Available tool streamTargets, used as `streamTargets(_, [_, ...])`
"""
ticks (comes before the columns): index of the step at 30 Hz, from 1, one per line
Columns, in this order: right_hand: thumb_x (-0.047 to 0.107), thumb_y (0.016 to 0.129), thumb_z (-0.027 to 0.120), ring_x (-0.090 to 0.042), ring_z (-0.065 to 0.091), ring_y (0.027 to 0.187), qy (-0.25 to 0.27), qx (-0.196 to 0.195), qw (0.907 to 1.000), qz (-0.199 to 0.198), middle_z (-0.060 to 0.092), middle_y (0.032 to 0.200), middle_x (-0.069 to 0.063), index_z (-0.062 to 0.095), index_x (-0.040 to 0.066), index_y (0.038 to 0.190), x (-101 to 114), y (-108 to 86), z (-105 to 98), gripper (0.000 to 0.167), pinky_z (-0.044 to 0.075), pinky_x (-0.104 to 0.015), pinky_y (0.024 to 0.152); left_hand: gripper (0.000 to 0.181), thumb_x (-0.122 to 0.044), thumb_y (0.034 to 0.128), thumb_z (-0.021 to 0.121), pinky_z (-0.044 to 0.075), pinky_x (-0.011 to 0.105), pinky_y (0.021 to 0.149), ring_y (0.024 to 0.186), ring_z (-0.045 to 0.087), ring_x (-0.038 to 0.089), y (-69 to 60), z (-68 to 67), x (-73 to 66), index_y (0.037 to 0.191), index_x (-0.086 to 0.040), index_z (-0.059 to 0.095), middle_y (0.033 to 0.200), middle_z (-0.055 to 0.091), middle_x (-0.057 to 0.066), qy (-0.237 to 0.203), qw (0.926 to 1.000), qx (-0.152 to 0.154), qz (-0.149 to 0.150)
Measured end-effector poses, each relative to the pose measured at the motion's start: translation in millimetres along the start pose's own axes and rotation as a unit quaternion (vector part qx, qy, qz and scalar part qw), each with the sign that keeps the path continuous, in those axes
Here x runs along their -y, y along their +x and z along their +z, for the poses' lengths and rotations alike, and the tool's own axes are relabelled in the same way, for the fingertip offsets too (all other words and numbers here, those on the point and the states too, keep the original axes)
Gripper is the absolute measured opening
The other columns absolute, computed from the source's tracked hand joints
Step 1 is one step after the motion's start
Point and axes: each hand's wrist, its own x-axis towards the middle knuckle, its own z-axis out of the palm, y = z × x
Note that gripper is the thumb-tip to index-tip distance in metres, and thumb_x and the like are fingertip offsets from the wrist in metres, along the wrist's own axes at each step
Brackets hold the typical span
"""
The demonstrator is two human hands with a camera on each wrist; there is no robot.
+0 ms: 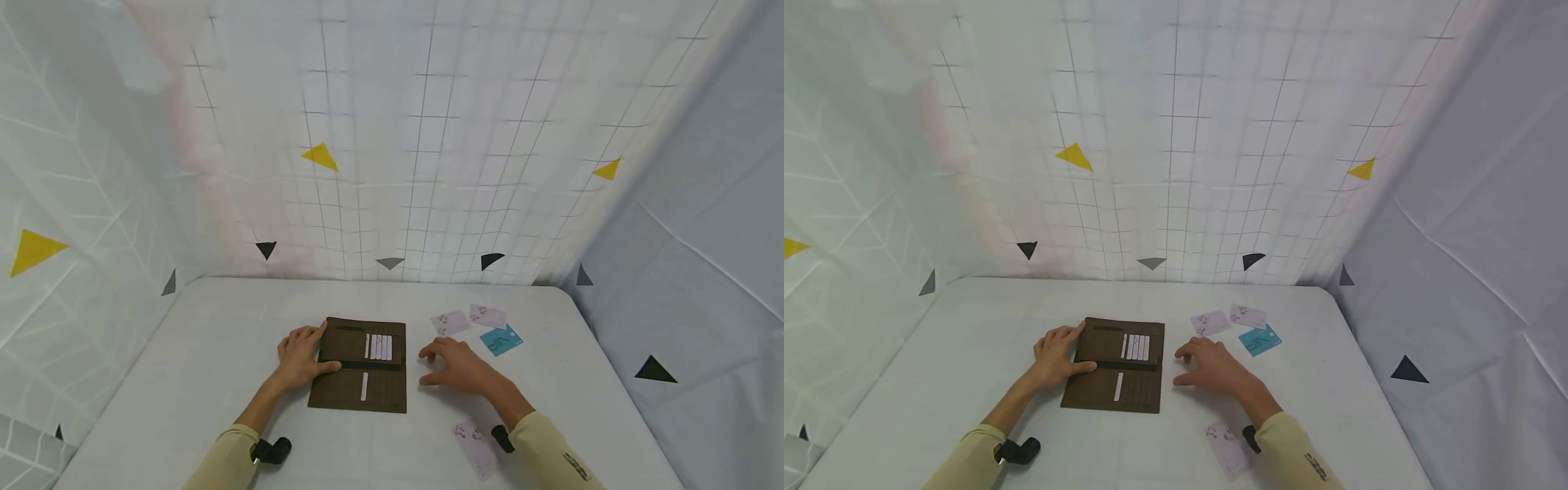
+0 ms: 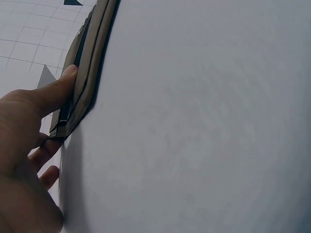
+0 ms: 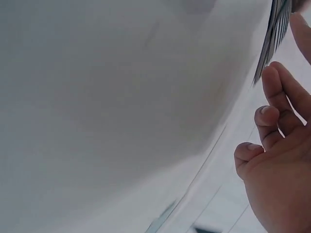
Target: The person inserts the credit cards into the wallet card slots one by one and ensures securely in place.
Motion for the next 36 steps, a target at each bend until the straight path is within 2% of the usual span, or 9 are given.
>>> streamTargets(5, [0.047, 0.081, 0.083, -0.015, 0.052, 0.096, 0.033, -0.024, 0.9989, 0.024, 0.060, 0.102, 0.007, 0.069, 0.019, 0.122, -38, -12.4, -20, 0.052, 0.047, -0.038, 0.082, 0.105, -0.057, 0.0777, 0.081, 0.012, 0.067, 0.108, 0.138, 0.028, 0.041, -0.6, 1.4, 1.1, 0.158, -0.010, 0.032, 0.144, 0.047, 0.015, -0.002, 1.0000, 0.002, -0.001])
streamTargets(7, [0.046, 0.082, 0.082, -0.017, 0.053, 0.099, 0.037, -0.031, 0.9983, 0.033, 0.061, 0.104, 0.005, 0.069, 0.018, 0.124, -54, -17.6, -28, 0.052, 0.048, -0.039, 0.082, 0.105, -0.058, 0.0778, 0.081, 0.011, 0.067, 0.108, 0.138, 0.028, 0.041, -0.5, 2.1, 1.7, 0.158, -0.010, 0.032, 0.144, 0.048, 0.015, -0.001, 1.0000, 0.002, 0.000])
streamTargets(14, [0.048, 0.087, 0.076, -0.027, 0.054, 0.110, -0.007, -0.052, 0.9947, 0.088, 0.061, 0.118, -0.005, 0.068, 0.019, 0.130, -109, -38.7, -54, 0.053, 0.043, -0.058, 0.091, 0.105, -0.057, 0.0776, 0.081, 0.011, 0.067, 0.108, 0.138, 0.028, 0.042, -0.7, 2.1, -1.6, 0.158, -0.009, 0.033, 0.143, 0.048, 0.015, -0.008, 0.9999, -0.003, 0.008])
streamTargets(19, [0.043, 0.089, 0.075, -0.038, 0.049, 0.114, -0.040, -0.044, 0.9891, 0.135, 0.056, 0.125, -0.017, 0.066, 0.015, 0.134, -134, -49.3, -62, 0.054, 0.038, -0.069, 0.090, 0.104, -0.056, 0.0775, 0.081, 0.009, 0.067, 0.108, 0.139, 0.027, 0.042, -0.5, 2.1, -2.8, 0.157, -0.009, 0.034, 0.143, 0.049, 0.016, -0.012, 0.9999, -0.003, 0.010])
streamTargets(22, [0.039, 0.088, 0.077, -0.040, 0.046, 0.115, -0.044, -0.053, 0.9874, 0.142, 0.055, 0.125, -0.018, 0.068, 0.015, 0.132, -139, -50.4, -62, 0.052, 0.035, -0.071, 0.091, 0.104, -0.056, 0.0778, 0.081, 0.009, 0.067, 0.108, 0.139, 0.027, 0.042, -0.4, 1.4, -2.5, 0.157, -0.009, 0.033, 0.143, 0.049, 0.016, -0.013, 0.9999, -0.002, 0.009])
streamTargets(25, [0.039, 0.086, 0.080, -0.039, 0.044, 0.115, -0.048, -0.072, 0.9872, 0.134, 0.055, 0.125, -0.017, 0.072, 0.016, 0.125, -138, -47.7, -58, 0.046, 0.034, -0.069, 0.091, 0.104, -0.056, 0.0782, 0.081, 0.009, 0.067, 0.108, 0.139, 0.027, 0.042, -0.3, 0.5, -1.6, 0.158, -0.009, 0.033, 0.144, 0.048, 0.015, -0.011, 0.9999, -0.003, 0.009])
streamTargets(30, [0.040, 0.081, 0.084, -0.039, 0.045, 0.114, -0.076, -0.099, 0.9851, 0.118, 0.056, 0.124, -0.015, 0.077, 0.018, 0.109, -125, -43.6, -51, 0.036, 0.036, -0.064, 0.087, 0.105, -0.057, 0.0783, 0.081, 0.010, 0.067, 0.108, 0.138, 0.028, 0.042, 0.3, 0.1, 0.3, 0.158, -0.009, 0.033, 0.143, 0.048, 0.016, -0.009, 0.9999, -0.004, 0.011])
streamTargets(33, [0.039, 0.080, 0.084, -0.038, 0.046, 0.113, -0.090, -0.104, 0.9844, 0.110, 0.057, 0.123, -0.014, 0.078, 0.017, 0.106, -115, -43.5, -49, 0.035, 0.037, -0.061, 0.084, 0.105, -0.058, 0.0781, 0.080, 0.011, 0.067, 0.108, 0.138, 0.028, 0.042, 0.3, 0.6, 1.2, 0.158, -0.009, 0.033, 0.143, 0.048, 0.015, -0.005, 0.9999, -0.005, 0.008])
streamTargets(36, [0.037, 0.081, 0.084, -0.035, 0.045, 0.112, -0.091, -0.092, 0.9856, 0.109, 0.057, 0.122, -0.011, 0.079, 0.016, 0.107, -104, -43.8, -46, 0.034, 0.037, -0.056, 0.084, 0.104, -0.057, 0.0781, 0.081, 0.012, 0.067, 0.108, 0.138, 0.028, 0.042, -0.7, 1.2, 1.4, 0.158, -0.009, 0.033, 0.144, 0.048, 0.015, -0.002, 1.0000, -0.003, 0.005])
